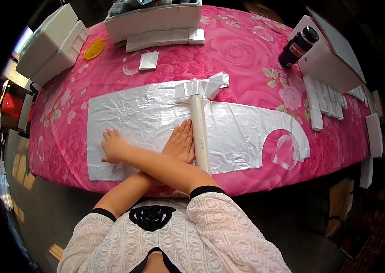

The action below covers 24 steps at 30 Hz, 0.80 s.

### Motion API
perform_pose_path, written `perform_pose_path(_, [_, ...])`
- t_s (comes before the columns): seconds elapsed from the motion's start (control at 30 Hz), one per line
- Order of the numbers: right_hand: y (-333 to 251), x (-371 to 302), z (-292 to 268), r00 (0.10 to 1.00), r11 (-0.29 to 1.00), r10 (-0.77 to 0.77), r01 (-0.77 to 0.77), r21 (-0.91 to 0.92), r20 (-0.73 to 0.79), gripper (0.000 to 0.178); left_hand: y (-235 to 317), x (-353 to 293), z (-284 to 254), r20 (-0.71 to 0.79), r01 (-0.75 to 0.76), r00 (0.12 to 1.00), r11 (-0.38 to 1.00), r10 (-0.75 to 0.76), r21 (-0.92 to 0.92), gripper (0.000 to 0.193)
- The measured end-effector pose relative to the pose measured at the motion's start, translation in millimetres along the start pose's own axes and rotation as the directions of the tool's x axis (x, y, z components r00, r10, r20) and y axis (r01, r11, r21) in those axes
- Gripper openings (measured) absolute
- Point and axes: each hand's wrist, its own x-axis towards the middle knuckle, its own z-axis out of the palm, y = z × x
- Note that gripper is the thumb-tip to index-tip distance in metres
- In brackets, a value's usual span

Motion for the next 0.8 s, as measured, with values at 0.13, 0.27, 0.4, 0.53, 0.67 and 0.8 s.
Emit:
perform_pose_path(0.13, [-16, -18, -38, 0.949, 0.943, -0.288, 0.304, 0.133, -0.131, 0.042, -1, -4, 5, -0.079, -0.006, 0.997, 1.0, 0.007, 0.003, 0.072])
perform_pose_path(0.27, [68, -75, -91, 0.779, 0.994, -0.081, 0.021, -0.104, -0.621, 0.054, 1, -4, -12, 0.048, 0.036, 0.998, 0.999, -0.034, -0.033, 0.069])
perform_pose_path(0.4, [177, -157, -127, 0.77, 0.837, 0.345, -0.511, -0.195, -0.537, 0.072, 7, -1, -9, -0.031, 0.048, 0.998, 0.997, -0.049, -0.053, 0.07])
perform_pose_path(0.53, [199, -180, -152, 0.818, 0.839, 0.498, -0.539, -0.08, -0.287, 0.071, 5, -3, -7, -0.026, 0.057, 0.998, 0.998, -0.058, -0.033, 0.071])
perform_pose_path(0.67, [200, -204, -170, 0.855, 0.836, 0.465, -0.509, -0.205, -0.23, 0.059, 5, -4, -9, -0.004, 0.067, 0.998, 0.997, -0.067, -0.027, 0.071])
perform_pose_path(0.8, [238, -283, -191, 0.708, 0.572, 0.591, -0.706, -0.418, -0.386, 0.051, 7, -3, -10, 0.005, 0.055, 0.999, 0.998, -0.054, -0.036, 0.072])
